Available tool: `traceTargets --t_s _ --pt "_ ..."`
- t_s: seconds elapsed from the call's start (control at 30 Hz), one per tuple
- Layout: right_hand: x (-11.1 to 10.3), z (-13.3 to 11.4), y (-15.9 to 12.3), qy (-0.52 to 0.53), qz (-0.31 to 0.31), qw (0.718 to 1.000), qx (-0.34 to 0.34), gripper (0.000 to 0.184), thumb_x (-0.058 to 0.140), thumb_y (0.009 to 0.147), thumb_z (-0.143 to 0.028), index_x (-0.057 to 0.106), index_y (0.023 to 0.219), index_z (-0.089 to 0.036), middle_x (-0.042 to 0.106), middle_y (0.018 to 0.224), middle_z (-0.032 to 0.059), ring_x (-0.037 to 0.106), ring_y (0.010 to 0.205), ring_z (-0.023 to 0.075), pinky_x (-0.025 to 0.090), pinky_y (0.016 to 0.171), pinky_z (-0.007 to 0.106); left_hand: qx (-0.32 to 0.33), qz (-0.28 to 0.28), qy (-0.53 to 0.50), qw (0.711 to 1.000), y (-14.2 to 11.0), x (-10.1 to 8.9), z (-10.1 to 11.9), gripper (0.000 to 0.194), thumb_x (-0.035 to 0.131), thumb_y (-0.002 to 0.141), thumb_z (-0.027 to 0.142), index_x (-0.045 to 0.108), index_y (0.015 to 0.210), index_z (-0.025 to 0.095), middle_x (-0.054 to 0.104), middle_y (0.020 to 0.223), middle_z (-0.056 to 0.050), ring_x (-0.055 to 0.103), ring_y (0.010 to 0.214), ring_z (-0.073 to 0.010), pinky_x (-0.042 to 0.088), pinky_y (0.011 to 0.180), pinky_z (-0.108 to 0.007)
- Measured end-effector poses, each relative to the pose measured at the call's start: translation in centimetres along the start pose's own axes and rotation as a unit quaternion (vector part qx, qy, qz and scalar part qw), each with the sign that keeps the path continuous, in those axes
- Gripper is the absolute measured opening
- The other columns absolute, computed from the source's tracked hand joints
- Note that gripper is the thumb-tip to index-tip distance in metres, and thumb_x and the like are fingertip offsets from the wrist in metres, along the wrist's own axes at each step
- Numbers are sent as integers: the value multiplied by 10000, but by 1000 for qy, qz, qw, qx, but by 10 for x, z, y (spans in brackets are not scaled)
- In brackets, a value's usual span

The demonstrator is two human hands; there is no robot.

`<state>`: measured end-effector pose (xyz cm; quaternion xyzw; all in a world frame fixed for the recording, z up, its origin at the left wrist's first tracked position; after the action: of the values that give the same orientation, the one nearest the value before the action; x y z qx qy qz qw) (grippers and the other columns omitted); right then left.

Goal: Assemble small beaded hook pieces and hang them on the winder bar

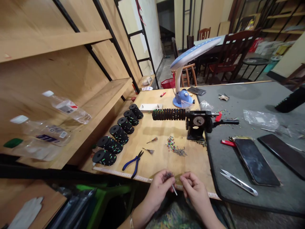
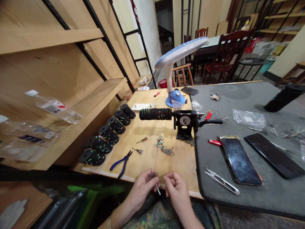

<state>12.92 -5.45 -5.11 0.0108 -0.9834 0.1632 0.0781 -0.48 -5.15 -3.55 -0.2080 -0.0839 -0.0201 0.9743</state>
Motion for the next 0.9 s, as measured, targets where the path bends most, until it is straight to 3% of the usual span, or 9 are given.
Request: traceTargets --t_s 0.27,0.43,0.6,0.9 --pt "2 -1 3 3 -14 1000 -15 459 718 648 -625 654 696 -173 562 475 -39 447 384 104 352 402 231 3 -16 11 1000 -2 4 1 335 774 671 409 570 710 147 588 636 10 511 523 -97 393 511 -217" --pt "0 0 6 4 -7 1000 -8 491 722 628 -638 664 710 -158 523 422 -55 422 368 97 326 406 227 -5 -29 4 1000 -2 5 -1 344 773 672 415 563 709 145 601 615 0 525 540 -112 401 529 -229" --pt "0 -2 7 15 -43 999 10 489 721 627 -637 663 721 -161 566 438 -38 426 362 97 309 398 223 -21 -40 -24 999 -4 6 -2 334 778 670 402 571 712 144 608 612 -1 537 555 -115 389 535 -226" --pt "3 4 4 41 -46 998 24 482 684 670 -649 546 687 -188 533 445 -68 349 339 62 250 392 194 -38 -41 -70 996 -3 8 -7 344 799 649 378 546 700 150 603 617 7 547 576 -115 380 537 -222"
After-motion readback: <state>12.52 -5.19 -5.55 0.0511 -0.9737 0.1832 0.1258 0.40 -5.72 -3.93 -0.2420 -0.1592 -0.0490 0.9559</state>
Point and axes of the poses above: each hand's wrist, its own y-axis towards the middle knuckle, its own x-axis out of the palm, z = x × y, the point moved 4 cm from there along y, towards the middle knuckle
